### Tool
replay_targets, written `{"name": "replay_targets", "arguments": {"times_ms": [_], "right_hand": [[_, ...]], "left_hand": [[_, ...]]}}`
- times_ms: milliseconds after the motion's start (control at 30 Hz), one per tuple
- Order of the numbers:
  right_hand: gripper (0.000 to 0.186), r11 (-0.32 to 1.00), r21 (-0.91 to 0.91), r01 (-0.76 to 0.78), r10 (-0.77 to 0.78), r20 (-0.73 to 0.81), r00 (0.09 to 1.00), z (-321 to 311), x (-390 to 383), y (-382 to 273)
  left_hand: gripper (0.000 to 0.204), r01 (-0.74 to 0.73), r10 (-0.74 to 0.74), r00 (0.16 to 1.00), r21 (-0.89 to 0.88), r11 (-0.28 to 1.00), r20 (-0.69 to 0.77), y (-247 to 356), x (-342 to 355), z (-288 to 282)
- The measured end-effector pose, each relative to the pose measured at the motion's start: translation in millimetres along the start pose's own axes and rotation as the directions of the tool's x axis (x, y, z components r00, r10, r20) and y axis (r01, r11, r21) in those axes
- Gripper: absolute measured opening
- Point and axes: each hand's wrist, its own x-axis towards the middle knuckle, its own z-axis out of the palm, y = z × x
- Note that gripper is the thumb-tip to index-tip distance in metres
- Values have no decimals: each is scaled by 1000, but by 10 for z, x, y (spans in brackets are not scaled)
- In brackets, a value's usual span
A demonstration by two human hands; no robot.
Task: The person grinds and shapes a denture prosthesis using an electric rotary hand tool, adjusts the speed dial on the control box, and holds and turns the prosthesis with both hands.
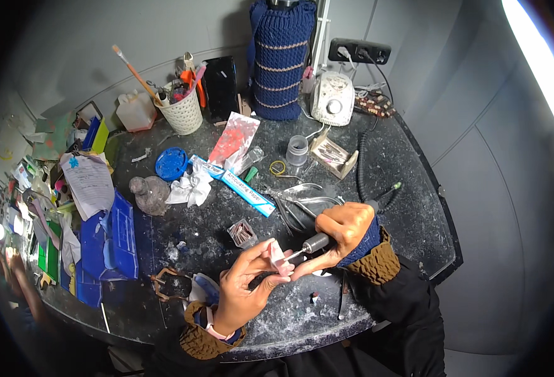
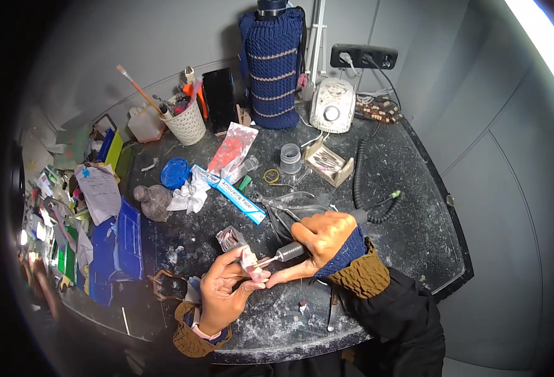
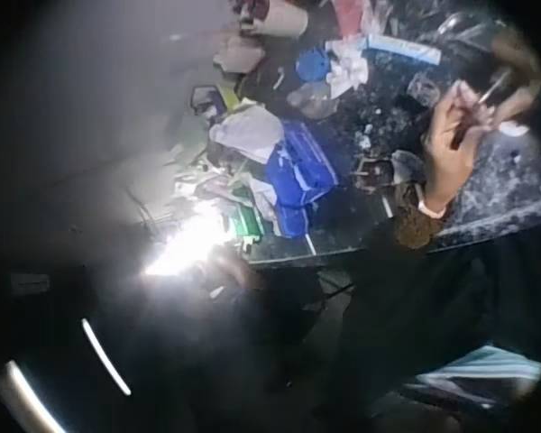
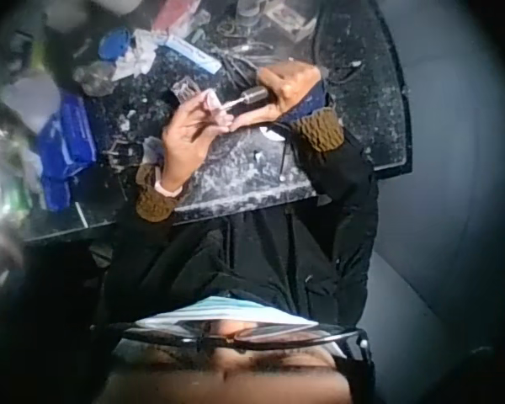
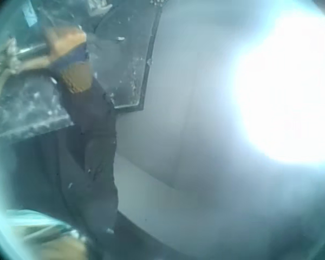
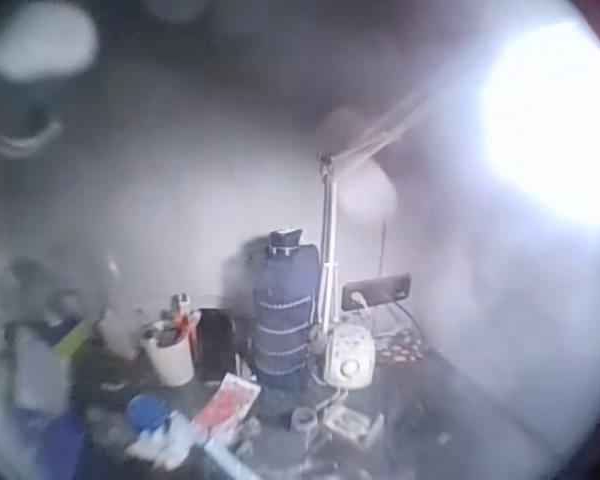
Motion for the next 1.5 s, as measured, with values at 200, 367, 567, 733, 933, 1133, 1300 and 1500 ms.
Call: {"name": "replay_targets", "arguments": {"times_ms": [200, 367, 567, 733, 933, 1133, 1300, 1500], "right_hand": [[69, 994, -35, 99, -100, -4, 995, -3, -47, 20], [69, 987, -93, 130, -132, -18, 991, -30, -50, 33], [70, 991, -73, 115, -121, -79, 990, -14, -18, 36], [70, 978, -97, 183, -189, -55, 980, -2, -63, 66], [70, 968, -73, 240, -246, -88, 965, 38, -85, 93], [71, 978, -84, 190, -198, -102, 975, 1, -65, 68], [72, 981, -85, 177, -185, -103, 977, 0, -43, 58], [71, 980, -70, 189, -195, -98, 976, -19, -46, 29]], "left_hand": [[50, -7, 7, 999, 21, 1000, -37, 24, -29, 37], [51, -47, 44, 998, 122, 991, 34, 17, -33, 8], [48, -67, 60, 997, 168, 984, 42, 29, -34, 14], [46, -142, 142, 990, 215, 966, 14, 40, -32, 28], [45, -167, 169, 986, 222, 961, 8, 30, -38, 35], [44, -95, 102, 995, 189, 977, -25, 28, -69, 58], [46, -135, 126, 991, 236, 962, 52, 25, -65, 20], [46, -169, 175, 984, 240, 956, -5, 35, -56, 45]]}}
